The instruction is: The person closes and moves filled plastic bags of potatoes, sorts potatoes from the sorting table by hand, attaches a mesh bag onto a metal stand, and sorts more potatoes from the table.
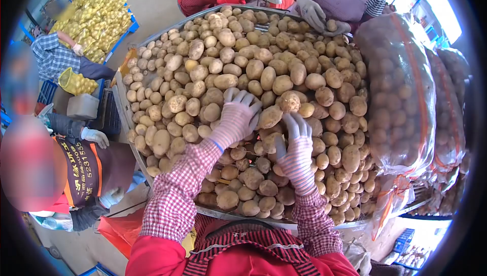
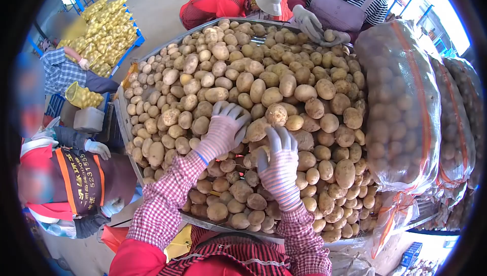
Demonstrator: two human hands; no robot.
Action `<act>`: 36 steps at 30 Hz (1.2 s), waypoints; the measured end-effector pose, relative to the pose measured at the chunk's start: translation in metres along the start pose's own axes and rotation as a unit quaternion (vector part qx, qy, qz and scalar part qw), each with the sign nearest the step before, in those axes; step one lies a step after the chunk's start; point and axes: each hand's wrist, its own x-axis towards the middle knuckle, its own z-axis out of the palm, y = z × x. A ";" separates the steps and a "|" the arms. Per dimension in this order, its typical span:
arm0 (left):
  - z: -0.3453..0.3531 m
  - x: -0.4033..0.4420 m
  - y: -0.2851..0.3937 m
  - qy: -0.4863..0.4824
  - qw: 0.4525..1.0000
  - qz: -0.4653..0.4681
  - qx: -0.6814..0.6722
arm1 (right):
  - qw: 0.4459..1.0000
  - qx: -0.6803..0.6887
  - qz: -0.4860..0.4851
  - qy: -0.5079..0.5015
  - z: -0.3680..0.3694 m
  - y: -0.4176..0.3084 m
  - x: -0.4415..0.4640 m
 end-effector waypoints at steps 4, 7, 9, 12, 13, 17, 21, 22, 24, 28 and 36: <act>-0.007 -0.061 0.002 0.036 0.994 -0.006 0.101 | 0.994 -0.097 -0.050 -0.025 0.005 0.005 0.064; -0.010 -0.102 -0.015 0.030 0.998 -0.016 0.049 | 0.970 -0.178 -0.027 -0.163 0.038 0.017 0.129; 0.000 -0.123 -0.030 0.090 0.991 -0.049 0.083 | 0.923 -0.258 0.011 -0.286 0.077 0.041 0.161; 0.004 -0.117 -0.051 0.086 0.991 -0.082 0.069 | 0.898 -0.276 0.079 -0.334 0.105 0.019 0.175; 0.002 -0.109 -0.056 0.063 0.990 -0.111 0.061 | 0.895 -0.277 0.076 -0.342 0.107 0.019 0.175; 0.011 -0.096 -0.117 0.121 0.979 -0.058 0.153 | 0.902 -0.240 0.090 -0.347 0.093 0.029 0.174; -0.022 -0.077 -0.127 0.158 0.966 -0.204 0.026 | 0.946 -0.207 0.005 -0.248 0.094 0.023 0.129; -0.038 -0.075 -0.119 0.149 0.962 -0.222 0.051 | 0.973 -0.137 -0.044 -0.178 0.086 0.010 0.111; -0.043 -0.083 -0.093 0.207 0.964 -0.157 -0.058 | 0.981 -0.076 -0.052 -0.169 0.083 -0.018 0.089; -0.038 -0.111 -0.009 0.261 0.697 -0.254 -0.617 | 0.903 0.366 -0.003 -0.225 0.084 -0.042 0.064; -0.017 -0.171 0.042 0.234 0.184 -0.289 -0.910 | 0.873 -0.306 -0.149 -0.348 0.054 0.069 0.125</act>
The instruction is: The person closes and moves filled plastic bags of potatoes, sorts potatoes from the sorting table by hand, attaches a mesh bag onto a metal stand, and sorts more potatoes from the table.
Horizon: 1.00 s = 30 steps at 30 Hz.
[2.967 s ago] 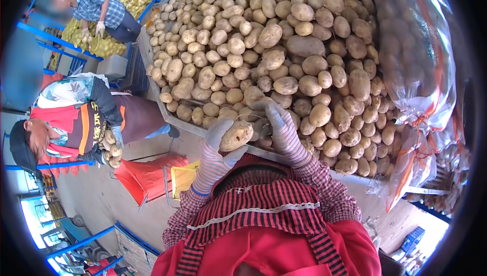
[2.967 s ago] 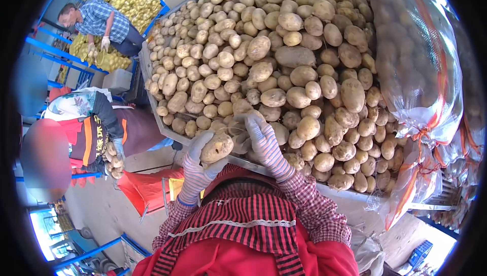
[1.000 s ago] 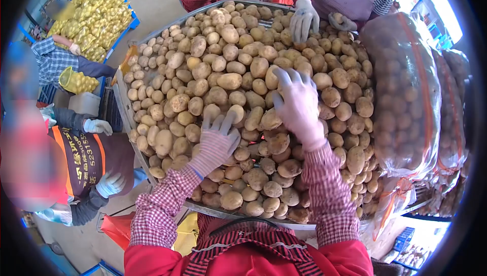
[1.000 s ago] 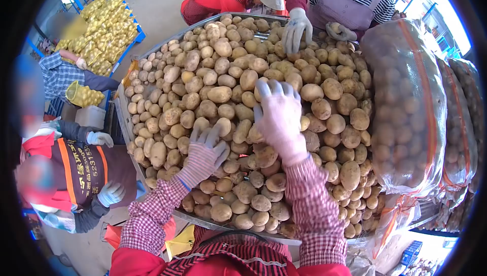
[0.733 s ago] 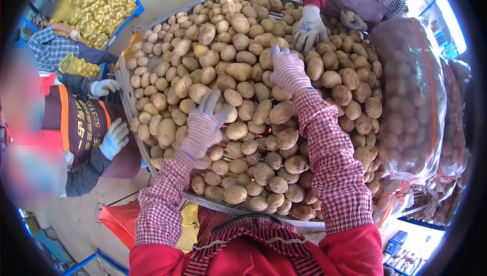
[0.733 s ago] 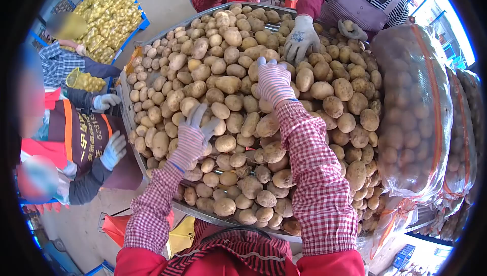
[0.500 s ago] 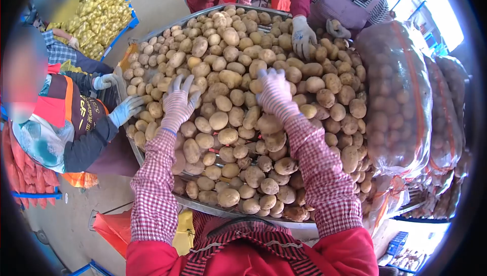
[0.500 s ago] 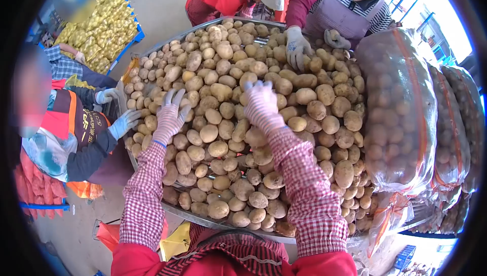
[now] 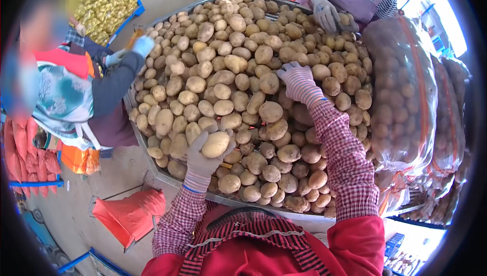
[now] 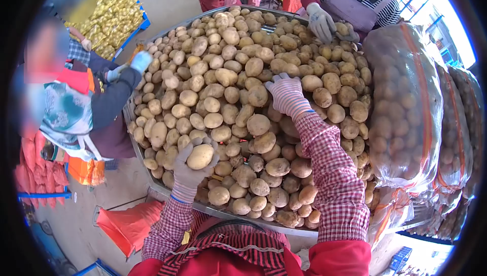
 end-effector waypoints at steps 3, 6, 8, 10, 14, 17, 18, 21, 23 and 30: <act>-0.005 -0.003 -0.022 -0.051 0.942 0.155 0.293 | 0.997 -0.035 0.017 -0.073 -0.008 -0.005 0.015; 0.002 -0.020 -0.028 -0.063 0.906 0.205 0.364 | 0.995 0.067 0.060 0.034 -0.035 -0.011 -0.005; 0.018 -0.036 -0.024 -0.031 0.995 0.048 0.086 | 0.918 0.383 0.058 0.084 -0.035 -0.016 -0.024; 0.007 -0.044 -0.033 -0.078 0.944 0.112 0.300 | 0.560 0.826 0.010 0.061 -0.041 -0.041 -0.059; 0.020 -0.062 -0.054 -0.148 0.874 0.090 0.454 | 0.317 0.948 -0.010 -0.043 -0.026 -0.111 -0.107; 0.017 -0.077 -0.058 -0.154 0.943 -0.039 0.294 | 0.391 0.919 -0.007 -0.042 -0.006 -0.142 -0.133; 0.011 -0.083 -0.061 -0.135 0.953 -0.043 0.268 | 0.389 0.920 -0.009 -0.043 0.002 -0.145 -0.138; 0.000 -0.092 -0.069 -0.084 0.968 -0.048 0.233 | 0.306 0.949 -0.025 -0.070 0.013 -0.155 -0.156; -0.004 -0.101 -0.073 -0.141 0.952 -0.026 0.272 | 0.462 0.886 0.013 0.029 0.011 -0.178 -0.165; -0.093 -0.182 -0.082 -0.022 0.989 -0.001 0.144 | 0.667 0.720 -0.157 0.108 0.009 -0.221 -0.192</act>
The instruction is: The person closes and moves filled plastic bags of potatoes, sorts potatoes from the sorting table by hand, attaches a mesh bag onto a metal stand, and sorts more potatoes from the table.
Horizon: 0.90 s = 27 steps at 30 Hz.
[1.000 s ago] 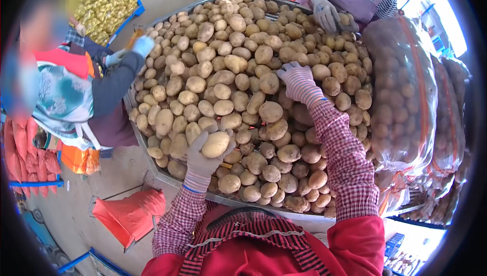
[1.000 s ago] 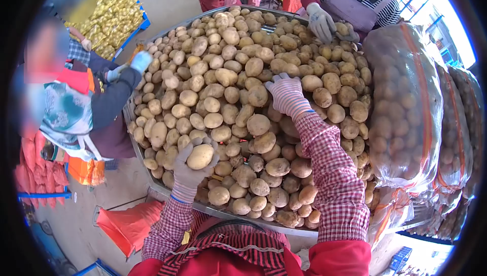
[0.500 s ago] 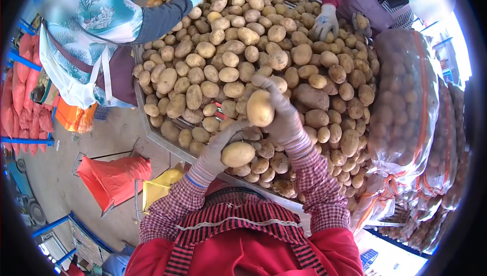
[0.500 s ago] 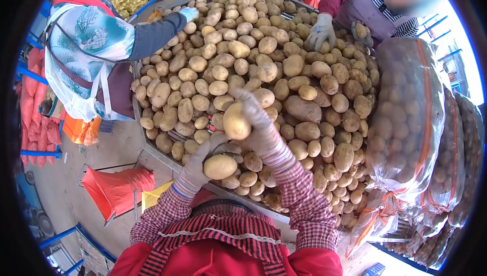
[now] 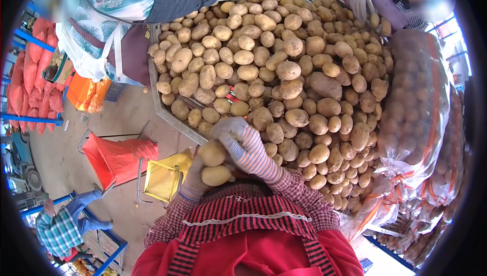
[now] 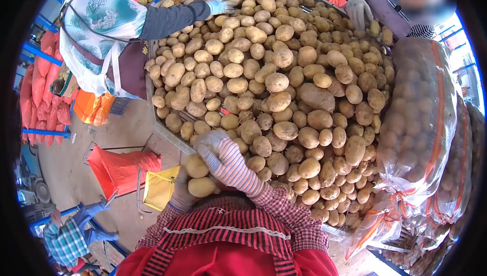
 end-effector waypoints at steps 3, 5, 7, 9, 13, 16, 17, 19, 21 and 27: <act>-0.024 -0.040 0.012 0.120 0.983 0.137 -0.027 | 0.998 0.006 0.045 0.051 -0.021 0.016 0.008; -0.068 -0.082 0.019 0.264 0.957 0.116 -0.009 | 0.982 0.014 0.174 0.074 -0.036 0.007 0.019; -0.093 -0.109 0.025 0.374 0.910 0.152 0.091 | 0.978 -0.122 0.159 0.059 -0.048 0.022 0.035; -0.129 -0.132 0.026 0.436 0.866 0.160 0.185 | 0.961 -0.268 0.045 0.047 -0.054 0.038 0.057; -0.203 -0.157 0.018 0.573 0.695 0.111 0.419 | 0.897 -0.441 0.027 -0.004 -0.043 0.063 0.111; -0.173 -0.121 0.029 0.555 0.698 0.147 0.428 | 0.868 -0.484 0.031 -0.110 -0.007 0.058 0.143; -0.168 -0.108 0.033 0.535 0.711 0.156 0.429 | 0.848 -0.502 0.061 -0.157 0.011 0.056 0.152; -0.150 -0.071 0.039 0.490 0.720 0.179 0.457 | 0.803 -0.551 0.092 -0.205 0.046 0.066 0.166; -0.094 -0.030 0.056 0.413 0.797 0.192 0.398 | 0.751 -0.599 0.126 -0.250 0.055 0.068 0.177; -0.011 0.058 0.067 0.184 0.962 0.184 0.085 | 0.878 -0.396 0.166 -0.210 0.035 0.056 0.150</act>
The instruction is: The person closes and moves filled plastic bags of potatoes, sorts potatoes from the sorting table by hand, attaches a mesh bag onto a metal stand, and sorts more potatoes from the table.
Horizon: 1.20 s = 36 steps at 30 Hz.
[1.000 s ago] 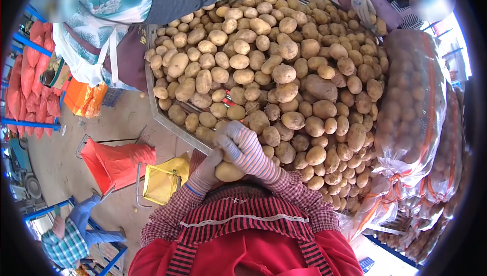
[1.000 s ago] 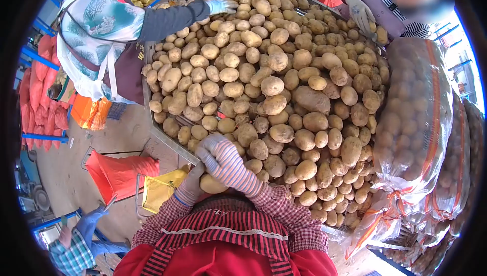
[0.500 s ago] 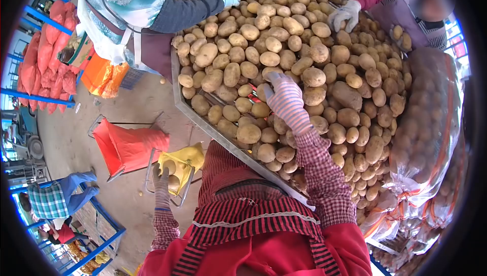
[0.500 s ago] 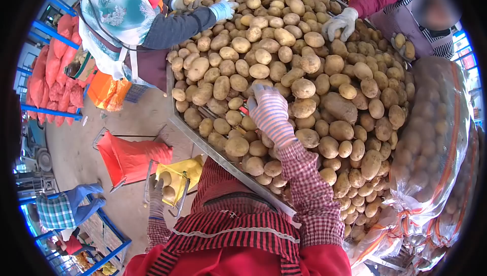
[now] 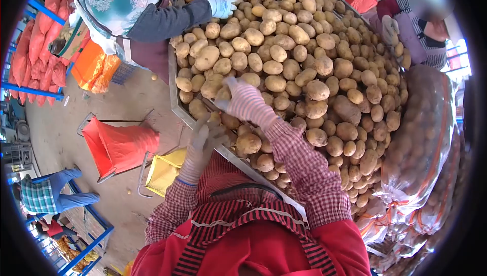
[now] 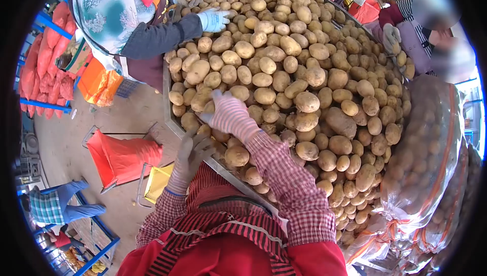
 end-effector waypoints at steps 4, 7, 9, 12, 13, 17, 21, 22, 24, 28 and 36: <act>0.014 0.012 0.006 -0.038 0.978 -0.104 -0.177 | 0.997 0.072 -0.028 -0.003 -0.019 0.031 -0.034; 0.003 0.017 -0.020 -0.060 0.989 -0.066 -0.115 | 0.952 -0.265 0.061 0.138 -0.035 0.068 -0.028; 0.000 0.018 -0.032 -0.091 0.987 0.035 0.127 | 0.935 -0.328 0.096 0.097 -0.020 0.083 -0.009; 0.028 0.015 -0.016 -0.063 0.977 -0.132 -0.153 | 0.934 -0.329 0.113 0.084 -0.020 0.082 -0.006; 0.033 0.014 -0.013 -0.067 0.976 -0.132 -0.157 | 0.944 -0.298 0.106 0.090 -0.025 0.080 -0.008; 0.029 0.014 -0.014 -0.080 0.985 -0.080 -0.133 | 0.952 0.258 0.022 0.163 -0.031 0.096 -0.026; 0.013 0.007 -0.016 -0.097 0.987 -0.076 -0.103 | 0.719 0.695 0.019 0.022 -0.045 0.048 -0.060; 0.017 0.003 -0.013 -0.117 0.981 -0.095 -0.122 | 0.752 0.658 0.015 0.037 -0.042 0.040 -0.069; 0.022 0.000 -0.010 -0.156 0.973 0.073 0.153 | 0.822 0.565 -0.028 0.064 -0.030 0.028 -0.075; 0.021 -0.008 -0.043 -0.195 0.975 -0.091 -0.060 | 0.860 0.482 -0.133 0.101 -0.006 -0.008 -0.079; 0.011 -0.055 -0.046 -0.206 0.960 0.038 -0.188 | 0.904 0.324 -0.273 0.051 0.041 -0.044 -0.108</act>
